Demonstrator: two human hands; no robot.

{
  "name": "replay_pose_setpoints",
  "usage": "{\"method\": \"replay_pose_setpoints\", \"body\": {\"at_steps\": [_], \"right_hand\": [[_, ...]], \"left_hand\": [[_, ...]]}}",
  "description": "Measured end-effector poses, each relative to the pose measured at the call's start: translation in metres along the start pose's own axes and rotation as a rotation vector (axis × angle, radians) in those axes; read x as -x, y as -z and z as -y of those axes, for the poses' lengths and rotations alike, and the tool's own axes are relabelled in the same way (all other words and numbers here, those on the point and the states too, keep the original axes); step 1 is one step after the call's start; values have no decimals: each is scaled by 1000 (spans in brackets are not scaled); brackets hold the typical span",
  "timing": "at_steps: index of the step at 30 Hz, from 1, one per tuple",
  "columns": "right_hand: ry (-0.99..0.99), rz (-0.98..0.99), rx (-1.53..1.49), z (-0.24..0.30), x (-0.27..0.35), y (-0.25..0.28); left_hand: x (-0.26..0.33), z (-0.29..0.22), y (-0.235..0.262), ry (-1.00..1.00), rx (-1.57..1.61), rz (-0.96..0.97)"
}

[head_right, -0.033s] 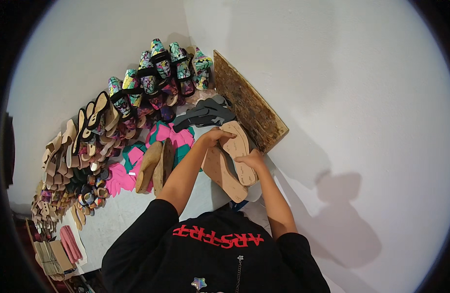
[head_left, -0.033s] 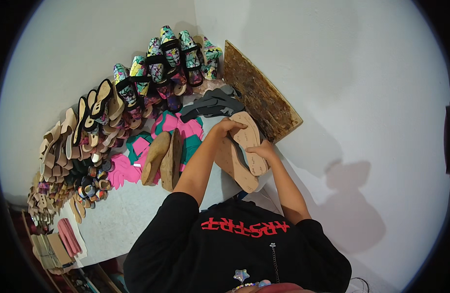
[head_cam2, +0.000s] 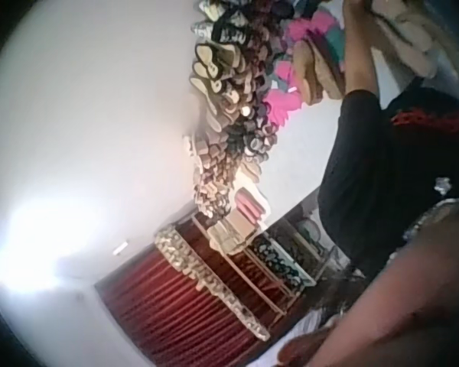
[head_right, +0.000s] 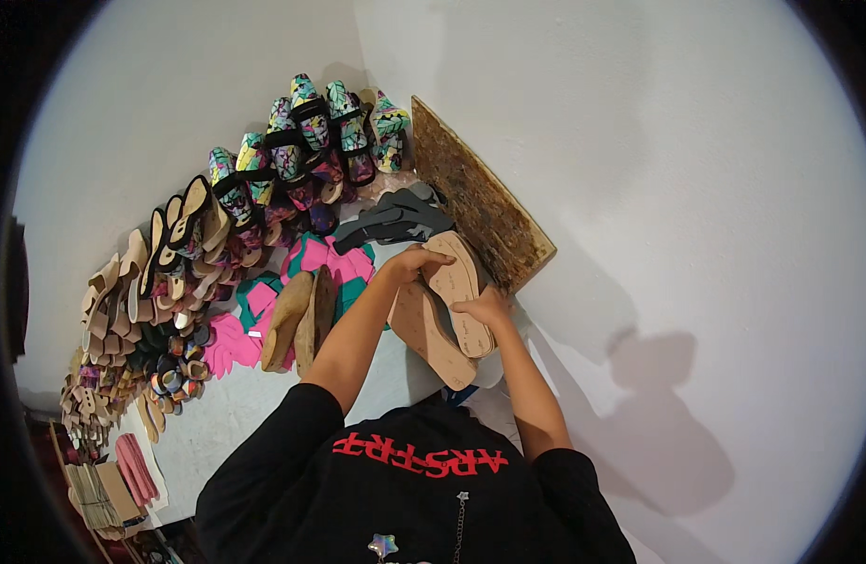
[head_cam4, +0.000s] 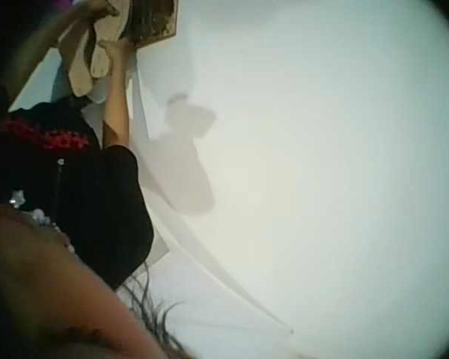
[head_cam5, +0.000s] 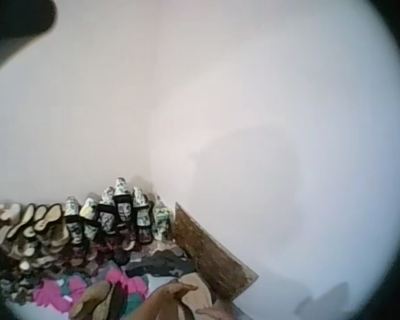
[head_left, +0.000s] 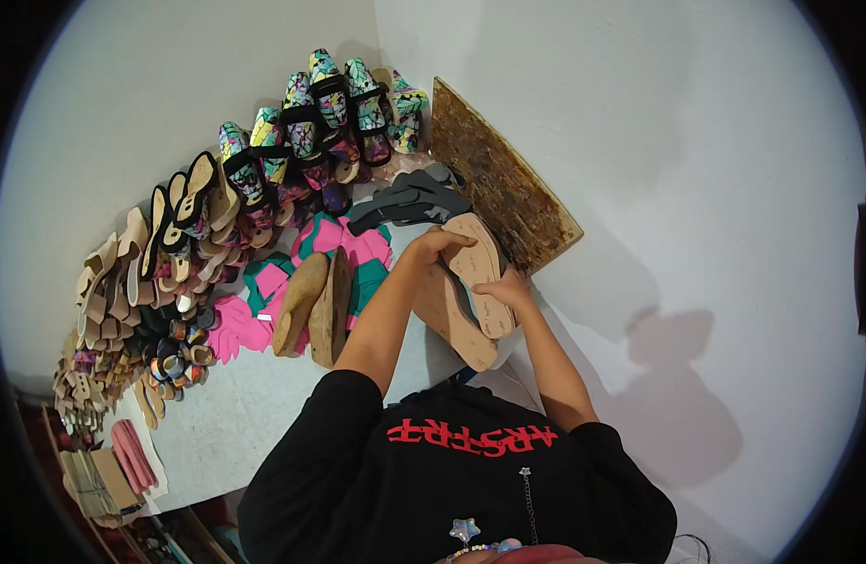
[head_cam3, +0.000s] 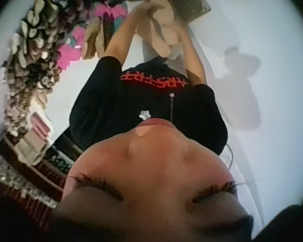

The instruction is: The recorder is sorting and organizing various sandal components and soles on a workbench.

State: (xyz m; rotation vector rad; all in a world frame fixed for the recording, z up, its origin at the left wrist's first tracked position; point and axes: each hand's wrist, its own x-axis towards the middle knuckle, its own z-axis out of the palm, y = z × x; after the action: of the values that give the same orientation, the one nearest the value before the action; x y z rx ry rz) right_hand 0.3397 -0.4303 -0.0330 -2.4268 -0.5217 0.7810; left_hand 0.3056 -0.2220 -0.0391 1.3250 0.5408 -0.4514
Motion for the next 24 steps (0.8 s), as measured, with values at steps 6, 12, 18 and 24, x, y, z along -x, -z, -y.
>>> {"method": "replay_pose_setpoints", "body": {"at_steps": [6,12,18,24], "right_hand": [[-3,-257,33,29,34,11],[126,-337,385,22,39,5],[90,-261,434,35,50,-10],[66,-242,348,17,30,-16]], "left_hand": [[23,-13,-12,-149,300,-84],[15,-18,-8,-342,-31,-278],[-27,23,-3,-402,-332,-316],[-27,25,-27,-502,-729,-513]]}}
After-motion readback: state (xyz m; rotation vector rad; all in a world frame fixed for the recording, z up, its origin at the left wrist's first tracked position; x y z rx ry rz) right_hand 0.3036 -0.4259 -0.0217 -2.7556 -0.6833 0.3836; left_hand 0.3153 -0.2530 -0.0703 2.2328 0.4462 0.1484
